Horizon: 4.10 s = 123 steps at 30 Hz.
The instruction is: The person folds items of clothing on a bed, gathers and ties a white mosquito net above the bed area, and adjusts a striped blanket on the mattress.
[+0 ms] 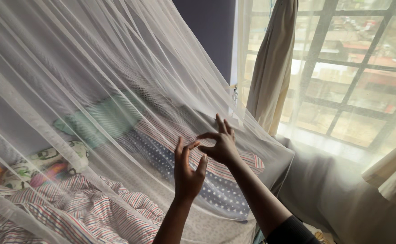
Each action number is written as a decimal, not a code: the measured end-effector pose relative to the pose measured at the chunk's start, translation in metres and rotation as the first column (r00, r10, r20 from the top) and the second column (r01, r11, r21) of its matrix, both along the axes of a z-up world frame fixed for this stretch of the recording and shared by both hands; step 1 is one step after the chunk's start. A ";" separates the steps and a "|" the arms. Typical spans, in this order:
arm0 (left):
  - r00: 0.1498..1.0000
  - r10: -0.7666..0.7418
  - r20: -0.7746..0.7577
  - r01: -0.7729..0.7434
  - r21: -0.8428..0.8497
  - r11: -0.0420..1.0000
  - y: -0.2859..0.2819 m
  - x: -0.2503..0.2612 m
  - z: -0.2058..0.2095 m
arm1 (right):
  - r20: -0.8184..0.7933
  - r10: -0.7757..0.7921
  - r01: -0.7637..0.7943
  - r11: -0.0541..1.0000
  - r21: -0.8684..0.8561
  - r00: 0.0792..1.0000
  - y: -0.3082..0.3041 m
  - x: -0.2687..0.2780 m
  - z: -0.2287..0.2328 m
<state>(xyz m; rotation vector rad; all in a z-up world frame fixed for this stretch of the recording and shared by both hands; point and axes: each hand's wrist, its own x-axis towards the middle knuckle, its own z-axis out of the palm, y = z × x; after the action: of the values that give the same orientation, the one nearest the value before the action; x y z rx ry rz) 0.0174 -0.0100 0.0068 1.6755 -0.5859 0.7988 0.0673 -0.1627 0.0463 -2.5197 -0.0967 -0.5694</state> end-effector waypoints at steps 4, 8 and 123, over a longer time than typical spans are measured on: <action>0.997 0.049 -0.052 -0.051 -0.035 0.998 -0.008 0.027 -0.005 | -0.002 0.114 -0.114 0.990 -0.078 0.993 0.002 0.011 -0.013; 0.975 -0.093 -0.201 0.070 -0.119 0.990 -0.011 0.079 -0.009 | 0.099 0.304 -0.315 0.938 0.144 0.948 0.011 0.018 -0.035; 0.690 -0.469 -0.552 0.164 -0.513 0.843 0.227 -0.010 -0.106 | 0.253 0.050 -0.240 0.532 0.812 0.966 0.156 0.110 -0.146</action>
<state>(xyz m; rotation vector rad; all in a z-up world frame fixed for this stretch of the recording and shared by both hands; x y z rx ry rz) 0.0077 0.2173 -0.0995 1.2605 -0.1641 0.0151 0.1769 -0.0068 -0.0996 -1.4703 -0.0801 -0.6061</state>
